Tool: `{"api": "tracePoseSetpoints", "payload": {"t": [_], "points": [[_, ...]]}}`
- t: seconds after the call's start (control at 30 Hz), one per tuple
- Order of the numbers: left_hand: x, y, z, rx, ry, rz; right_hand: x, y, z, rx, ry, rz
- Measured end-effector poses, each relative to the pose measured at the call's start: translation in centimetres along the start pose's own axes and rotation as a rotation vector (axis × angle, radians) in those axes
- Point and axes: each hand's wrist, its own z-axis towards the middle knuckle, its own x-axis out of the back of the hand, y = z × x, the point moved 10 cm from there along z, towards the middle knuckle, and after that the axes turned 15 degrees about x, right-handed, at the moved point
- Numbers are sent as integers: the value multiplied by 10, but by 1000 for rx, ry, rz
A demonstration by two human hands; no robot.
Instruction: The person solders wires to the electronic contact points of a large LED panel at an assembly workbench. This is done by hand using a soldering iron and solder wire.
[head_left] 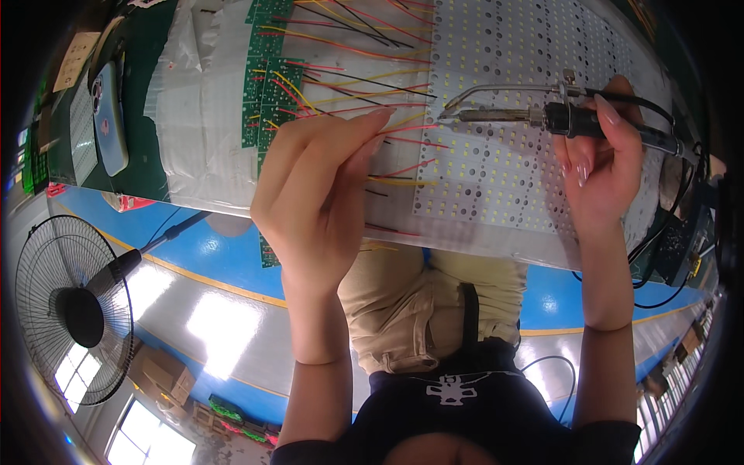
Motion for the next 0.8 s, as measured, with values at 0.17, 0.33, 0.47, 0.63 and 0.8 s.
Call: {"api": "tracePoseSetpoints", "payload": {"t": [0.17, 0.33, 0.47, 0.63, 0.8], "points": [[-6, -14, -3, 135, 3, -68, 2, -1, 0, 9, -3, -36], [-12, -6, -5, -26, -58, 36, 1, -1, -1, 2, -6, -20], [-14, -5, -4, -60, -62, 110, 2, -2, -3, 8, 9, -81], [-14, -6, -6, -75, -35, 122, -1, -3, -5, 11, 0, -99], [-14, -7, -6, -63, -14, 131, -1, -3, -6, 11, 3, -88]]}}
